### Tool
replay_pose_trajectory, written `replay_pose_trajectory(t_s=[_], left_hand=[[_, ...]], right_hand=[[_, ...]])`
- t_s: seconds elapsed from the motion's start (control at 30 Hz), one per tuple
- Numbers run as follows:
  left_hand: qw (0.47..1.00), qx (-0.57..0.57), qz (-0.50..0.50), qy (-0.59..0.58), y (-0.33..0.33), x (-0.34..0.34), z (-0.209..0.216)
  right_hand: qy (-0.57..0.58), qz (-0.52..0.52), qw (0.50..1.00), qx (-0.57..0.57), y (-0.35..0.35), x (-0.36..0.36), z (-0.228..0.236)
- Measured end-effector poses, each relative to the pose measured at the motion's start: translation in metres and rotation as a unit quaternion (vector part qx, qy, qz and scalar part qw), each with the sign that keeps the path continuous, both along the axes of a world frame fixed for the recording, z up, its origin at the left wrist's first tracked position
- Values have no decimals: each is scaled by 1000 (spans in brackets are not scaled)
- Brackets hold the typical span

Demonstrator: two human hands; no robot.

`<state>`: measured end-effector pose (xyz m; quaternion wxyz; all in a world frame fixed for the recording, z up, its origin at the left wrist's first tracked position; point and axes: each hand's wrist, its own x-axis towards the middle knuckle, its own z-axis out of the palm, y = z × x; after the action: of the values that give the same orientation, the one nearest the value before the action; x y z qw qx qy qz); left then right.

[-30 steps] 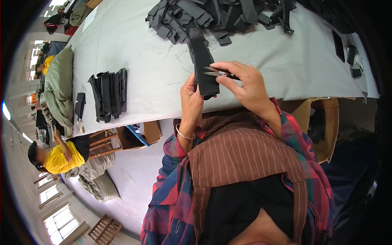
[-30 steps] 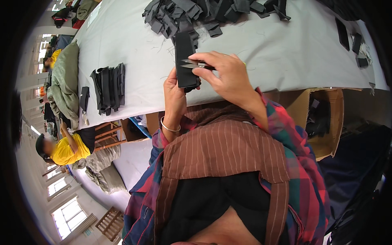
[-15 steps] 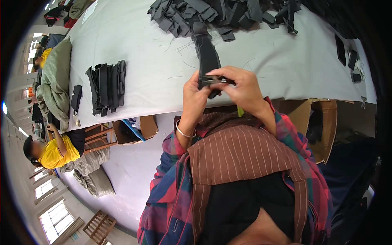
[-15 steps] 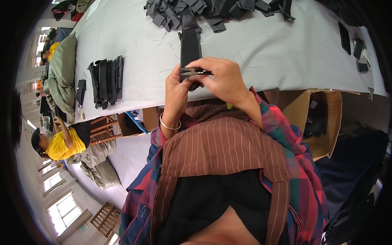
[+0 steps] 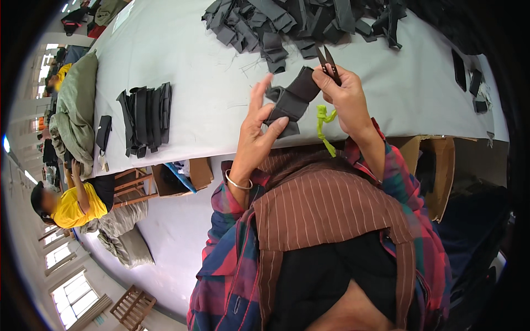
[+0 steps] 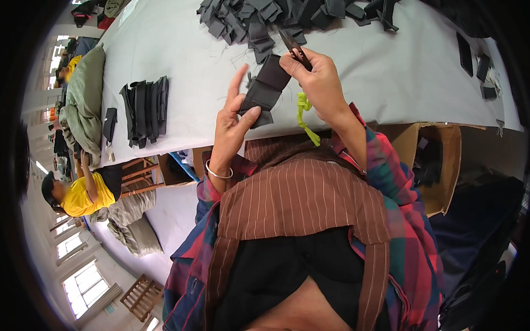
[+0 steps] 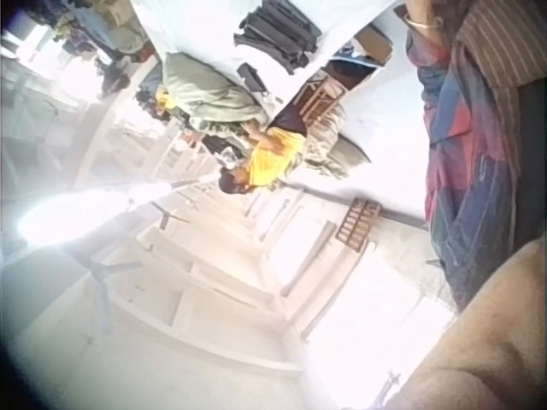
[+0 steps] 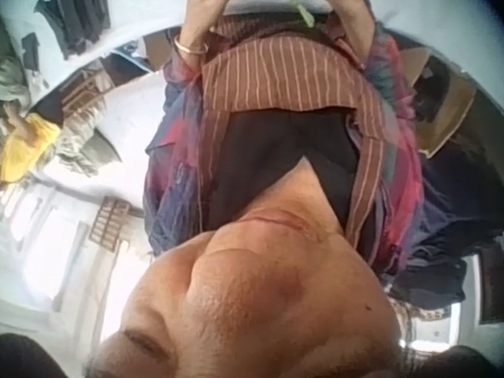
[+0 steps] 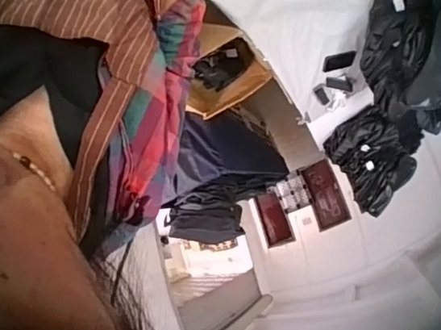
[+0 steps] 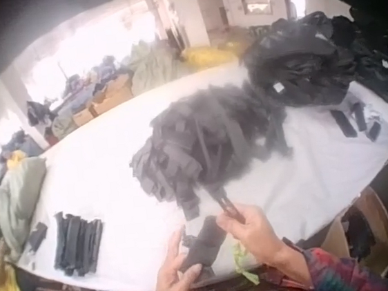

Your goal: Trimming and cleaning excess threads or edges from small black fabric pieces using a small tool.

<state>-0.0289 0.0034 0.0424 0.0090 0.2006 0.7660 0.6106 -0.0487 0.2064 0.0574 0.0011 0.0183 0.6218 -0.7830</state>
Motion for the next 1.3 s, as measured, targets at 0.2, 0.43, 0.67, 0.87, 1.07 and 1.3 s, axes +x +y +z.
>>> replay_pose_trajectory(t_s=[0.2, 0.43, 0.67, 0.87, 1.07, 1.3], left_hand=[[970, 128, -48, -200, 4, 4, 7], [950, 175, 39, -256, -5, 2, -7], [956, 156, 20, -249, -1, -1, -6], [949, 161, 18, -271, 0, 1, -4], [936, 173, 5, -307, -2, 2, -6], [952, 147, 37, -264, 0, 3, -11]], right_hand=[[39, -14, 995, 86, 2, -11, -17], [270, 5, 867, 420, 11, 11, 8], [304, 47, 835, 457, 10, 19, -3], [322, 46, 805, 496, 11, 21, 2], [338, 50, 796, 500, 14, 23, 3], [272, 0, 864, 423, 11, 23, 10]])
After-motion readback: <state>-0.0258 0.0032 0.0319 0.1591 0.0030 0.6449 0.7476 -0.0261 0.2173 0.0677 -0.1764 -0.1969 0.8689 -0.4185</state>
